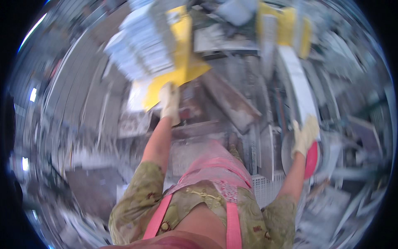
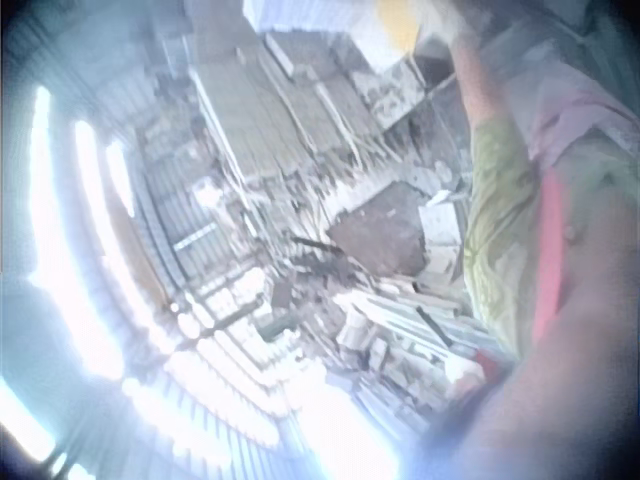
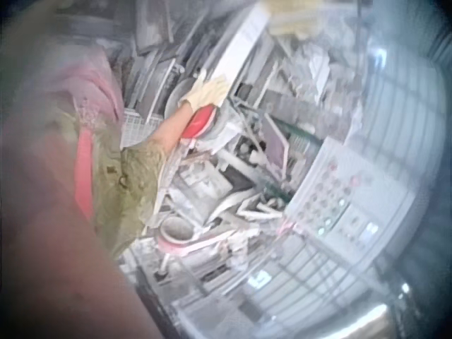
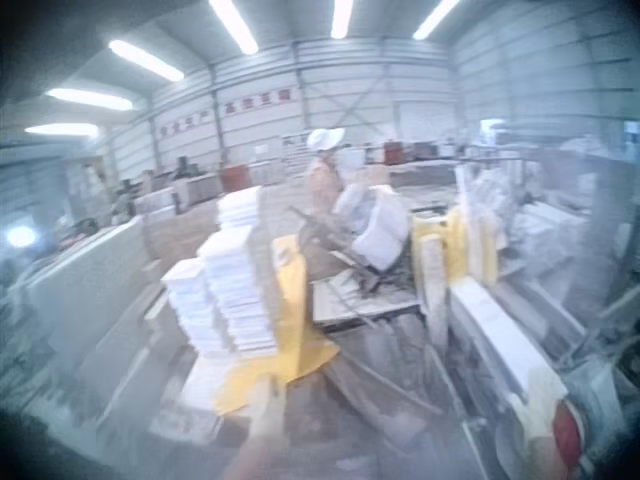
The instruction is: The person repeatedly picks up white rectangular tiles from a conveyor and stacks them onto a yellow board. The person also moves a white plastic basket and places tiles into it. The person wears gloves and a pink apron while working in a factory setting.
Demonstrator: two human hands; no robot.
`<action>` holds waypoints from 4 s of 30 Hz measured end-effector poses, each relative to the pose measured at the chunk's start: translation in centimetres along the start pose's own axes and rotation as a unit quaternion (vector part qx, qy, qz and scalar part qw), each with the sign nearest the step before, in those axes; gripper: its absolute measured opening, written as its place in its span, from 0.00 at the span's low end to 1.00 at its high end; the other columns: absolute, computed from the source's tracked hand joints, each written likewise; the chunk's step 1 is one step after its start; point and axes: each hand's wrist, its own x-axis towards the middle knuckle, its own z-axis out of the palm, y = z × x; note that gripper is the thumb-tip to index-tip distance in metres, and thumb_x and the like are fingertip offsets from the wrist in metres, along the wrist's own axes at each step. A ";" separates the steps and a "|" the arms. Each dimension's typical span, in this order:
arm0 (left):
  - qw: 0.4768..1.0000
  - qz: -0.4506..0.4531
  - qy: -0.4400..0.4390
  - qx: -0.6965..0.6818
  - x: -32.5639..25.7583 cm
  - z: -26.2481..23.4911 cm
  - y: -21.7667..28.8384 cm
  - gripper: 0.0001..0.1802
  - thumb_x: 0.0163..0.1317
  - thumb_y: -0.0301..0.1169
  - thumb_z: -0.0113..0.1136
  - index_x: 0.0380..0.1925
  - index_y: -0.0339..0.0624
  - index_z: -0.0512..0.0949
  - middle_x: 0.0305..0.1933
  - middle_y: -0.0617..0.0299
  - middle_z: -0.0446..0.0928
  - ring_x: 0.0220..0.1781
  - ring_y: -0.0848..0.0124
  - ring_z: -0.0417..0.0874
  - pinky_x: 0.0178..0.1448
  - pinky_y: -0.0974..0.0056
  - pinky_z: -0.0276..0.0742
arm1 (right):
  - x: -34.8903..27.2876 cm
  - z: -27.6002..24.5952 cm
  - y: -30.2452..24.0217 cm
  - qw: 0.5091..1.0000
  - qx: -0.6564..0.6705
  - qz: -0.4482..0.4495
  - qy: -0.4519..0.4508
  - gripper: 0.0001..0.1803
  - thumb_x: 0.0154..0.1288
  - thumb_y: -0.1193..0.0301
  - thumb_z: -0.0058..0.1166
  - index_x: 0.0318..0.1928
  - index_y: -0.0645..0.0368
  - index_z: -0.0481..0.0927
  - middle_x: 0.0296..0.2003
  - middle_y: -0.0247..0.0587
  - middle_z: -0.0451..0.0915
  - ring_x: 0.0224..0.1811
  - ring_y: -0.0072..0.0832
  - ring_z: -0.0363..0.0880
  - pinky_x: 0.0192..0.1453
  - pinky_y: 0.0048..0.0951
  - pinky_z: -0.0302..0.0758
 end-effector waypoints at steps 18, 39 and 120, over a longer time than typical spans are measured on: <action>0.995 0.090 0.015 0.038 0.0 0.2 -2.5 0.10 0.66 0.32 0.61 0.40 0.34 0.82 0.39 0.44 0.83 0.43 0.47 0.84 0.50 0.49 0.79 | -1.7 -2.8 -1.1 0.996 0.075 0.035 0.037 0.47 0.56 0.54 0.69 0.71 0.65 0.65 0.73 0.55 0.64 0.78 0.47 0.56 0.83 0.49 0.46; 0.995 0.085 -0.010 0.058 -0.1 0.3 -2.9 0.13 0.69 0.36 0.58 0.41 0.37 0.81 0.40 0.44 0.83 0.44 0.44 0.83 0.50 0.47 0.77 | -2.5 -3.1 0.0 0.996 0.084 0.024 0.017 0.47 0.59 0.53 0.66 0.73 0.62 0.63 0.74 0.56 0.62 0.79 0.47 0.55 0.83 0.49 0.46; 0.992 0.079 0.096 -0.037 -0.7 0.1 -1.9 0.14 0.62 0.32 0.65 0.43 0.33 0.83 0.46 0.43 0.85 0.51 0.47 0.85 0.59 0.50 0.79 | 0.0 -4.0 4.2 0.990 -0.007 -0.140 -0.026 0.36 0.70 0.59 0.58 0.74 0.57 0.63 0.61 0.59 0.78 0.61 0.51 0.78 0.61 0.49 0.76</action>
